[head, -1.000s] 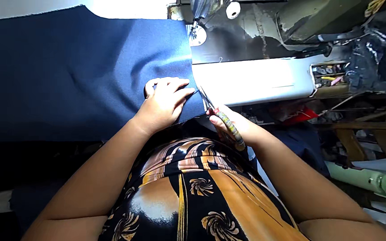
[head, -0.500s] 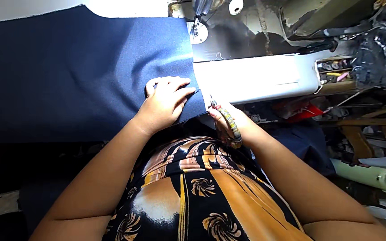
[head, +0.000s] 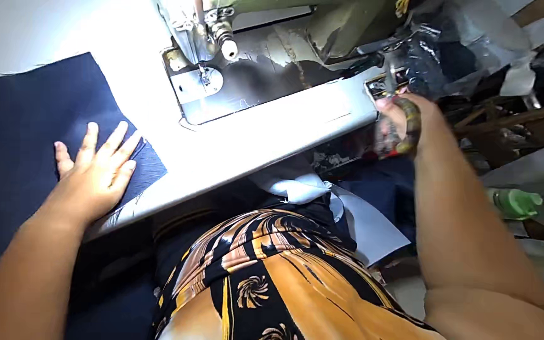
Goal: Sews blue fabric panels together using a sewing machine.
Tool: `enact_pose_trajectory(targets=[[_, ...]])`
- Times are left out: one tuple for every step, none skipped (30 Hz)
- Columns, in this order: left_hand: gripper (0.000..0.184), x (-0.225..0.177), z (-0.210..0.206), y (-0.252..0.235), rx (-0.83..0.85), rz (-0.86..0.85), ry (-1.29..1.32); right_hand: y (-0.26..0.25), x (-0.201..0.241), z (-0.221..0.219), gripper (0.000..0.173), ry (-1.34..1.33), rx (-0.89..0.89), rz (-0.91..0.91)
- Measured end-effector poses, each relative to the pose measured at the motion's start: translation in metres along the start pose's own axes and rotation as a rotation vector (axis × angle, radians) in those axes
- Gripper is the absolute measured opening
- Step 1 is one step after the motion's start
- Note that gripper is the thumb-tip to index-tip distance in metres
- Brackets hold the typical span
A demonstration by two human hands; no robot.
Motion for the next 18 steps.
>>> enact_pose_trajectory(targets=[[0.064, -0.002, -0.001, -0.004, 0.018, -0.003, -0.003, -0.014, -0.008, 0.021, 0.043, 0.243, -0.078, -0.026], [0.064, -0.008, -0.002, -0.012, 0.026, -0.025, -0.006, -0.030, -0.016, 0.035, 0.049, 0.398, -0.118, -0.073], [0.063, -0.018, -0.002, -0.021, 0.018, -0.061, -0.006, -0.044, -0.020, 0.042, 0.051, 0.502, -0.128, -0.138], [0.061, -0.031, -0.002, -0.031, 0.009, -0.104, -0.012, -0.058, -0.020, 0.044, 0.050, 0.582, -0.133, -0.185], [0.060, -0.045, -0.002, -0.040, 0.002, -0.150, -0.019, -0.071, -0.018, 0.044, 0.049, 0.635, -0.146, -0.208], [0.060, -0.059, -0.002, -0.047, -0.011, -0.196, -0.012, -0.081, -0.013, 0.041, 0.049, 0.664, -0.153, -0.212], [0.060, -0.072, -0.003, -0.052, -0.027, -0.236, 0.016, -0.090, -0.009, 0.039, 0.050, 0.685, -0.167, -0.189], [0.059, -0.082, -0.004, -0.054, -0.047, -0.269, 0.066, -0.097, -0.004, 0.035, 0.051, 0.686, -0.185, -0.131], [0.057, -0.088, -0.005, -0.056, -0.080, -0.302, 0.136, -0.099, 0.005, 0.029, 0.054, 0.676, -0.192, -0.045], [0.053, -0.092, -0.004, -0.056, -0.117, -0.325, 0.200, -0.095, 0.021, 0.018, 0.054, 0.652, -0.187, 0.073], [0.048, -0.093, -0.003, -0.055, -0.140, -0.336, 0.248, -0.082, 0.039, -0.001, 0.048, 0.632, -0.179, 0.222], [0.045, -0.094, -0.003, -0.055, -0.150, -0.336, 0.279, -0.062, 0.057, -0.028, 0.040, 0.592, -0.148, 0.426], [0.044, -0.094, -0.002, -0.054, -0.146, -0.329, 0.291, -0.036, 0.071, -0.064, 0.034, 0.518, -0.078, 0.668], [0.044, -0.094, -0.001, -0.054, -0.123, -0.320, 0.291, -0.010, 0.078, -0.106, 0.031, 0.407, 0.038, 0.913], [0.045, -0.095, 0.002, -0.054, -0.097, -0.314, 0.280, 0.012, 0.081, -0.146, 0.033, 0.310, 0.191, 1.108], [0.045, -0.096, 0.005, -0.055, -0.066, -0.305, 0.266, 0.025, 0.082, -0.179, 0.036, 0.320, 0.309, 1.199], [0.045, -0.097, 0.008, -0.055, -0.039, -0.296, 0.251, 0.027, 0.083, -0.199, 0.040, 0.400, 0.352, 1.178], [0.045, -0.098, 0.010, -0.054, -0.020, -0.282, 0.235, 0.019, 0.084, -0.207, 0.043, 0.466, 0.366, 1.054]])
Point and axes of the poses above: each hand's wrist, its own y-axis away from the middle knuckle, its own z-axis out of the back of the hand, x = y × z, the point moved 4 cm from there along -y, towards the middle knuckle, and after that the axes turned 4 degrees about -y, right-handed, at the moved point
